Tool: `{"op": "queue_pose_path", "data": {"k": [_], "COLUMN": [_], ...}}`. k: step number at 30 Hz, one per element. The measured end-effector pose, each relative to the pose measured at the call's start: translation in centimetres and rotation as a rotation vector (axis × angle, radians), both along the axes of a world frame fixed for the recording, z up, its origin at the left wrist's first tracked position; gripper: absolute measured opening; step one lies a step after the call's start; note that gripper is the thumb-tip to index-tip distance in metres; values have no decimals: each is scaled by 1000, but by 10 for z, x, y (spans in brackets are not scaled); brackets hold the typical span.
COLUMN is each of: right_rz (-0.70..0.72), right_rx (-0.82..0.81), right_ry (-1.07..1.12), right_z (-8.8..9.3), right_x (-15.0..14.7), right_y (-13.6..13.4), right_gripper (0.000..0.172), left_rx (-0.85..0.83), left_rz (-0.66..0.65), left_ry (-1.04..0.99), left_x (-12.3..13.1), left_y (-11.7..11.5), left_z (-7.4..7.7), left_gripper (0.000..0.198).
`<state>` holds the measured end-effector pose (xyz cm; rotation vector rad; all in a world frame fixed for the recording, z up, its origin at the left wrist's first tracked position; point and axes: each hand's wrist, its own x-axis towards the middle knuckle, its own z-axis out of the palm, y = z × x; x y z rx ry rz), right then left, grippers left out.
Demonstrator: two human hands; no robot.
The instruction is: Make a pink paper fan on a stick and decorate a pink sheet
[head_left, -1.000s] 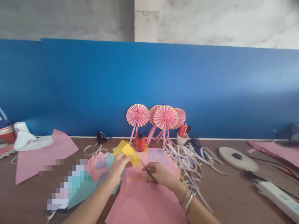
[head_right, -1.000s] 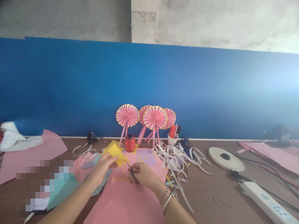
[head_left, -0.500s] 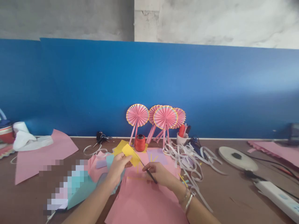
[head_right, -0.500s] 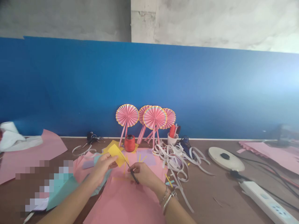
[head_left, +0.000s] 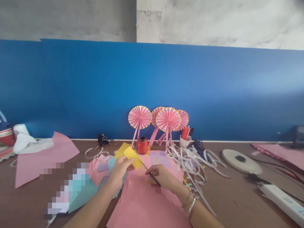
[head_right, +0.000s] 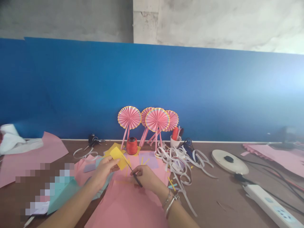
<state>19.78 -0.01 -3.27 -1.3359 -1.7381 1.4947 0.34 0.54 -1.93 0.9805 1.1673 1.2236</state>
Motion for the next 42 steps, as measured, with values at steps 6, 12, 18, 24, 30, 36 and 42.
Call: {"op": "queue_pose_path", "data": {"k": [6,12,18,24,30,36,42], "right_rz": [0,-10,-2,-12,-37,-41,-55], "right_rx": [13,7,16,2,-4,-20,-2], "right_ry": [5,3,5,9,0,27,7], "right_z": [-3,-1,1,2,7,6,3], "right_x": [1,1,1,-1,-4,-4,-4], "right_y": [1,0,1,0,-3,-3,-3], "right_gripper": [25,21,22,26,23,27,23], "left_rx": [-13,-12,-39,-96,-111,-118,-113], "left_rz": [19,3,-24,-128,-147,-163,-174], "left_ry": [-12,-29,-44,-66,-100,-112,-131], "left_x": [1,0,-2,1,5,5,5], "left_y": [0,1,3,0,-3,-4,-3], "left_z": [-1,-3,-6,-4,-5,-5,-6], "left_gripper": [26,27,25,30,33,32,31]}}
